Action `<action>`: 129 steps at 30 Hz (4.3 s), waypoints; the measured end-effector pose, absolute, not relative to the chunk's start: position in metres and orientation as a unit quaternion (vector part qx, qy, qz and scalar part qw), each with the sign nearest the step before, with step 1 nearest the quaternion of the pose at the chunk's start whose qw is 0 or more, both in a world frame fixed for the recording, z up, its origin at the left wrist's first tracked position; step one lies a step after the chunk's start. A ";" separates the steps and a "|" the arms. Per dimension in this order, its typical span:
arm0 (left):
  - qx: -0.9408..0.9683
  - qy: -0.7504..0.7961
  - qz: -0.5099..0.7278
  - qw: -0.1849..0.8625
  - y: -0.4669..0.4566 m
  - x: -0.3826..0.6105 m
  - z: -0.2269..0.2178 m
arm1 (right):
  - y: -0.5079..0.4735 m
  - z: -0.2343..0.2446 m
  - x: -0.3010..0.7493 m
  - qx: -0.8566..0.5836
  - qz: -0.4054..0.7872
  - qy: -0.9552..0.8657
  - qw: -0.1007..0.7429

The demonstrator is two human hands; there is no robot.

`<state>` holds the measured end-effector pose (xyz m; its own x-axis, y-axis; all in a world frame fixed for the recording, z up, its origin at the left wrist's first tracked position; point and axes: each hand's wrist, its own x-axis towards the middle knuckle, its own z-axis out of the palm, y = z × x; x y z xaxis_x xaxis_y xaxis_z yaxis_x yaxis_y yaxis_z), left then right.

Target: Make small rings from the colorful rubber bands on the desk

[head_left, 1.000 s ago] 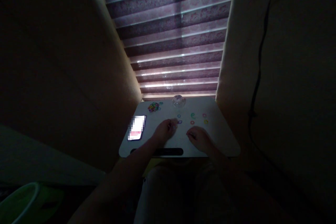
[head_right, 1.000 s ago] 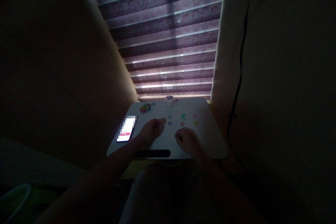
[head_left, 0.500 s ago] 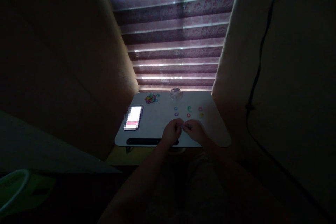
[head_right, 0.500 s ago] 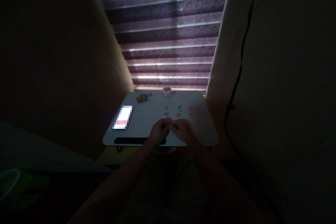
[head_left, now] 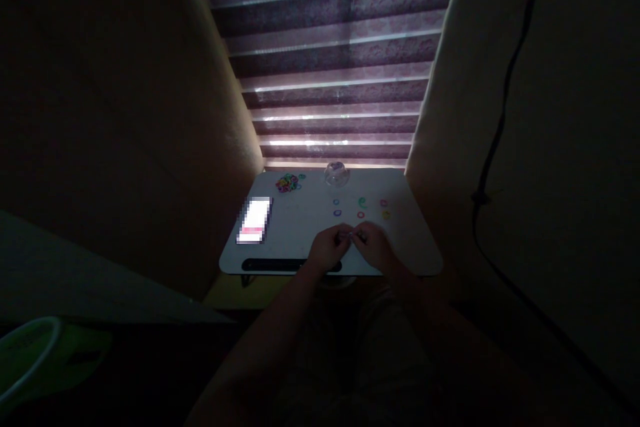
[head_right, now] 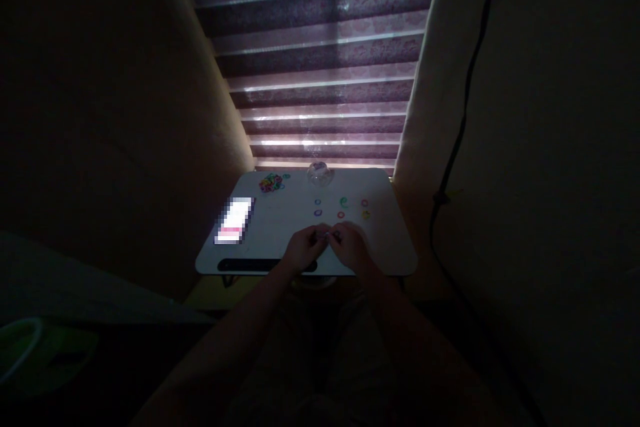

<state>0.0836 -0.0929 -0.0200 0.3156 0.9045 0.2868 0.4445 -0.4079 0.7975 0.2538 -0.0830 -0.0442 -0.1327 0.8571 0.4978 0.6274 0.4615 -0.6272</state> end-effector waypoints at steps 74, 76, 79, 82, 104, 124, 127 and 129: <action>0.729 0.450 0.405 0.319 -0.095 0.081 -0.025 | -0.096 -0.034 0.254 -0.495 0.102 -0.783 0.362; 0.727 0.444 0.408 0.329 -0.095 0.081 -0.025 | -0.095 -0.035 0.254 -0.496 0.101 -0.783 0.361; 0.722 0.450 0.408 0.331 -0.095 0.081 -0.025 | -0.096 -0.035 0.254 -0.497 0.105 -0.783 0.360; 0.725 0.444 0.412 0.328 -0.095 0.080 -0.025 | -0.096 -0.034 0.254 -0.497 0.105 -0.784 0.357; 0.759 0.323 0.410 0.390 -0.094 0.078 -0.030 | -0.093 -0.039 0.257 -0.485 0.109 -0.777 0.385; 0.755 0.420 0.408 0.295 -0.095 0.084 -0.024 | -0.097 -0.037 0.256 -0.474 0.130 -0.771 0.404; 0.756 0.438 0.397 0.282 -0.094 0.084 -0.024 | -0.095 -0.040 0.255 -0.466 0.152 -0.767 0.414; 0.754 0.453 0.389 0.273 -0.094 0.084 -0.024 | -0.095 -0.041 0.255 -0.463 0.167 -0.759 0.426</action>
